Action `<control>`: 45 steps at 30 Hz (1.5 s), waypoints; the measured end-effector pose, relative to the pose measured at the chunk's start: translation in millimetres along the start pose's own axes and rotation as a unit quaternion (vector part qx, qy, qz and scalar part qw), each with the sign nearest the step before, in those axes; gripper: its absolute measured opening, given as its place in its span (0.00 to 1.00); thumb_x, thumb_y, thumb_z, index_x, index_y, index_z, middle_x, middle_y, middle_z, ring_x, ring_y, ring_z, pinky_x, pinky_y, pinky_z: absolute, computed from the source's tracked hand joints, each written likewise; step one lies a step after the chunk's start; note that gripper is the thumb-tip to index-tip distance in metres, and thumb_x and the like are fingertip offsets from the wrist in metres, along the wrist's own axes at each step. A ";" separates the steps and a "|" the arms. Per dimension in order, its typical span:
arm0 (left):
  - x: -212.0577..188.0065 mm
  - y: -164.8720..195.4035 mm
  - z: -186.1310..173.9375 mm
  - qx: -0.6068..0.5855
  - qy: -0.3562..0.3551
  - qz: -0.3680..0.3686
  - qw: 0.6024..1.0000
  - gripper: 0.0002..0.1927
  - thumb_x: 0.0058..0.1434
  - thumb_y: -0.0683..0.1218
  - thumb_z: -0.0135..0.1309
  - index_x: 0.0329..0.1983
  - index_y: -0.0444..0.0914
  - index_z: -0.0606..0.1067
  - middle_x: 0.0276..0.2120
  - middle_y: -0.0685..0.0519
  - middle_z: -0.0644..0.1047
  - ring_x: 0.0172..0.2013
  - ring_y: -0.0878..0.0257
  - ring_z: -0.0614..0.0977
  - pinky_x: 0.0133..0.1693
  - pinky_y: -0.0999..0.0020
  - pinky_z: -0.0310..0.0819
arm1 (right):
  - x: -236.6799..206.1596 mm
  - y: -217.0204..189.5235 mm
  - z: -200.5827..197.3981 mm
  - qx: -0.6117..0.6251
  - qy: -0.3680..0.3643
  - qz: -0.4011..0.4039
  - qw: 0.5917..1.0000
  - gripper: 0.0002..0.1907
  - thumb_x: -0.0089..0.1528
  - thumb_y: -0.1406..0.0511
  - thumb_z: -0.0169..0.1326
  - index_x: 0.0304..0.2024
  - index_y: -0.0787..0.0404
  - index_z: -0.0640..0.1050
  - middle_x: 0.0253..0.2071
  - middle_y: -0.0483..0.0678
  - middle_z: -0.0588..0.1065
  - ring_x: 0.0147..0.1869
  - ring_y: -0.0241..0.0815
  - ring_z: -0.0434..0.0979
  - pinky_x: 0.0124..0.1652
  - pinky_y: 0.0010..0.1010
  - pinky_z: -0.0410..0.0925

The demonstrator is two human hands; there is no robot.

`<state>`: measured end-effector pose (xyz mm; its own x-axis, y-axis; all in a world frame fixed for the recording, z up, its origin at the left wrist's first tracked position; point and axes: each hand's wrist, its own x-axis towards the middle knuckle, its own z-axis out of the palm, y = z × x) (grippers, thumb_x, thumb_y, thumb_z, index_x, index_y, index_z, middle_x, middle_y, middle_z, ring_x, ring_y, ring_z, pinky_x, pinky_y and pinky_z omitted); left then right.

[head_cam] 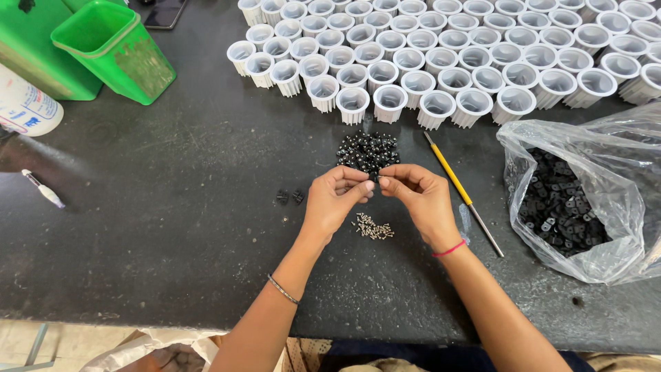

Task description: The person picks small black spherical components from the table, inserts a metal screw into each one by hand, occasionally using a yellow-handled tool to seat the screw, and places the assembled pieces into rows of white plastic cups. They also reach into a plastic bag of black plastic parts to replenish components.

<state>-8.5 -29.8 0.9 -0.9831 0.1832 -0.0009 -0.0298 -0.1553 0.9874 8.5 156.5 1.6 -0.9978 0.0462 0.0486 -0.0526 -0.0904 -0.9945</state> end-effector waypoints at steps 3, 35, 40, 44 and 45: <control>-0.1 -0.6 0.8 0.000 -0.003 -0.007 1.000 0.09 0.61 0.40 0.62 0.42 0.31 0.79 0.33 0.50 0.82 0.34 0.67 0.84 0.38 0.72 0.82 | -1.2 -1.5 0.8 -0.038 0.006 -0.014 0.999 0.09 0.62 0.70 0.62 0.44 0.66 0.82 0.39 0.44 0.81 0.41 0.31 0.80 0.44 0.23 0.74; -9.7 12.9 3.6 0.174 -0.040 0.097 0.979 0.05 0.60 0.38 0.62 0.39 0.33 0.80 0.32 0.54 0.84 0.35 0.70 0.85 0.41 0.72 0.81 | 2.7 19.4 -4.5 -0.045 -0.041 -0.040 0.997 0.06 0.62 0.76 0.57 0.41 0.68 0.80 0.37 0.44 0.81 0.42 0.30 0.79 0.44 0.23 0.72; -11.2 13.0 4.1 0.180 -0.039 0.115 0.976 0.05 0.60 0.38 0.62 0.38 0.34 0.80 0.32 0.53 0.84 0.36 0.70 0.85 0.42 0.71 0.81 | 1.6 23.5 -3.1 -0.076 -0.029 -0.052 0.995 0.05 0.62 0.77 0.56 0.39 0.67 0.79 0.36 0.43 0.80 0.40 0.29 0.77 0.43 0.22 0.71; -14.0 11.6 2.8 0.184 -0.042 0.109 0.976 0.04 0.60 0.37 0.61 0.38 0.33 0.79 0.32 0.53 0.84 0.35 0.69 0.85 0.42 0.71 0.81 | -1.5 27.2 -2.0 -0.094 -0.021 -0.052 0.994 0.04 0.61 0.77 0.57 0.38 0.67 0.79 0.35 0.42 0.79 0.40 0.28 0.76 0.42 0.22 0.71; -14.3 11.2 2.4 0.187 -0.042 0.109 0.975 0.05 0.59 0.37 0.62 0.38 0.33 0.79 0.32 0.52 0.84 0.35 0.69 0.85 0.42 0.71 0.81 | -2.1 28.4 -1.5 -0.094 -0.021 -0.055 0.994 0.03 0.61 0.76 0.57 0.38 0.67 0.78 0.35 0.42 0.79 0.40 0.28 0.76 0.42 0.22 0.71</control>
<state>5.7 -31.8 12.3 -0.9401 0.2663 0.2127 0.2613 0.1625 0.9515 9.2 155.3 -26.9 -0.9874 0.0034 0.1584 -0.1573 0.1004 -0.9824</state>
